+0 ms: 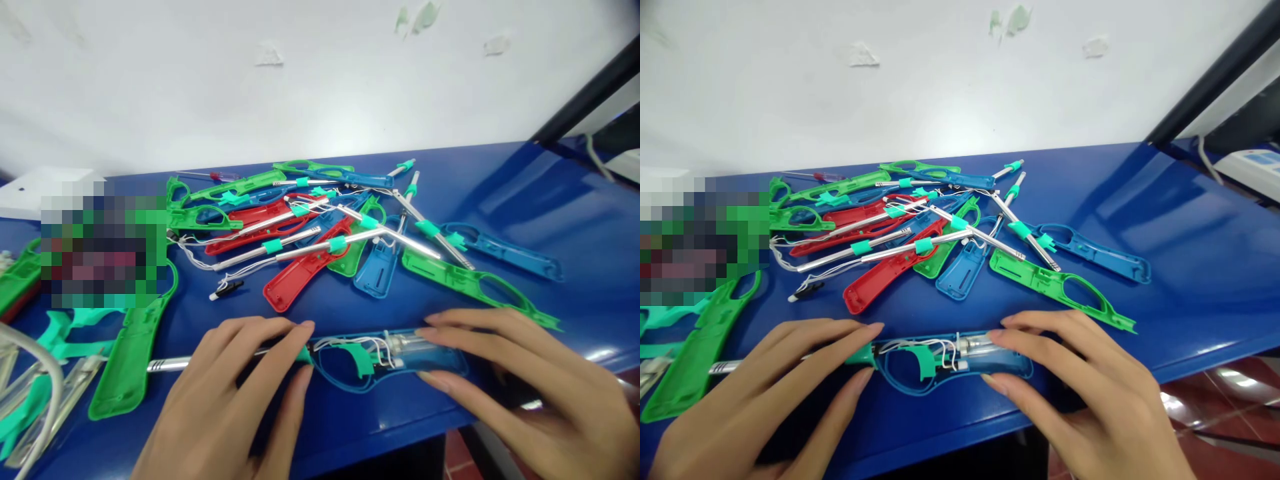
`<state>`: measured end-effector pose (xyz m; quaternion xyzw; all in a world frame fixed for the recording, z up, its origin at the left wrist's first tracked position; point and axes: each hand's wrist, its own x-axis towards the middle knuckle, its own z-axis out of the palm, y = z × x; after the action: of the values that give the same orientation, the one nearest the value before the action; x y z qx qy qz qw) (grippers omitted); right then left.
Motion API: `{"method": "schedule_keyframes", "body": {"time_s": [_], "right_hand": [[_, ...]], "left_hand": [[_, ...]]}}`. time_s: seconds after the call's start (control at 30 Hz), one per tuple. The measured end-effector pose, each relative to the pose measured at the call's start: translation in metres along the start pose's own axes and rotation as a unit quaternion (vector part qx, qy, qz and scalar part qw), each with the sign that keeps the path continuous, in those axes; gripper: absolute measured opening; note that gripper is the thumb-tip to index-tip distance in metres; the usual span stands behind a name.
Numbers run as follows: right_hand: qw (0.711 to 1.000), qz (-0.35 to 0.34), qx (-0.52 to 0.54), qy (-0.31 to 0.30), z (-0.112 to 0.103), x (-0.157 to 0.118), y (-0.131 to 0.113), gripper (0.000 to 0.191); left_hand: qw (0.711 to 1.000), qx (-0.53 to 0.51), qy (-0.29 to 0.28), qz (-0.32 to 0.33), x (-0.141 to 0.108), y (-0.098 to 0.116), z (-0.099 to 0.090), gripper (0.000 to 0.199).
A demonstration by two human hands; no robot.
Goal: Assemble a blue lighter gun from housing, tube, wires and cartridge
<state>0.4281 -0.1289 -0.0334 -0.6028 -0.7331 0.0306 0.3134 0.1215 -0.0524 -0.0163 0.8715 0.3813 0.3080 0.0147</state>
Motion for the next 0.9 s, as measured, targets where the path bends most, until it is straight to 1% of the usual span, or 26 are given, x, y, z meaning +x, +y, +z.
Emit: {"method": "schedule_keyframes", "body": {"time_s": [0.1,0.17,0.23,0.33,0.37,0.43,0.53,0.67,0.73,0.8,0.9], "right_hand": [[1.000,0.008,0.001,0.002,0.000,-0.001,-0.001,0.020],[1.000,0.010,0.002,0.001,0.000,-0.001,0.000,0.021],[1.000,0.007,0.002,0.001,-0.001,-0.001,0.000,0.022],[1.000,-0.009,-0.006,0.002,-0.001,0.000,0.001,0.023],[1.000,-0.011,-0.008,0.003,-0.001,0.001,0.001,0.023],[1.000,-0.009,-0.009,0.008,-0.001,0.001,0.000,0.021],[1.000,0.001,-0.007,0.013,-0.002,0.002,-0.002,0.019],[1.000,0.005,-0.004,0.015,-0.002,0.002,-0.005,0.018],[1.000,0.009,-0.001,0.017,-0.001,0.002,-0.005,0.017],[1.000,0.010,-0.001,0.019,0.000,0.002,-0.004,0.018],[1.000,0.009,-0.001,0.018,0.001,0.003,-0.003,0.018]], "left_hand": [[0.999,-0.013,-0.027,-0.016,0.001,0.000,0.001,0.034],[0.999,-0.021,-0.048,-0.006,0.004,0.000,0.002,0.034],[0.998,-0.012,-0.063,0.018,0.010,0.001,0.002,0.035],[0.992,0.039,-0.086,0.080,0.021,0.003,0.000,0.040],[0.989,0.053,-0.090,0.102,0.024,0.005,-0.001,0.040],[0.986,0.082,-0.083,0.115,0.029,0.008,-0.002,0.037],[0.985,0.107,-0.063,0.119,0.028,0.009,-0.001,0.035],[0.983,0.109,-0.064,0.131,0.019,0.005,0.000,0.039],[0.982,0.109,-0.072,0.139,0.018,0.004,-0.001,0.042],[0.981,0.101,-0.090,0.139,0.020,0.003,-0.002,0.040],[0.983,0.070,-0.120,0.120,0.024,0.001,-0.003,0.039]]}}
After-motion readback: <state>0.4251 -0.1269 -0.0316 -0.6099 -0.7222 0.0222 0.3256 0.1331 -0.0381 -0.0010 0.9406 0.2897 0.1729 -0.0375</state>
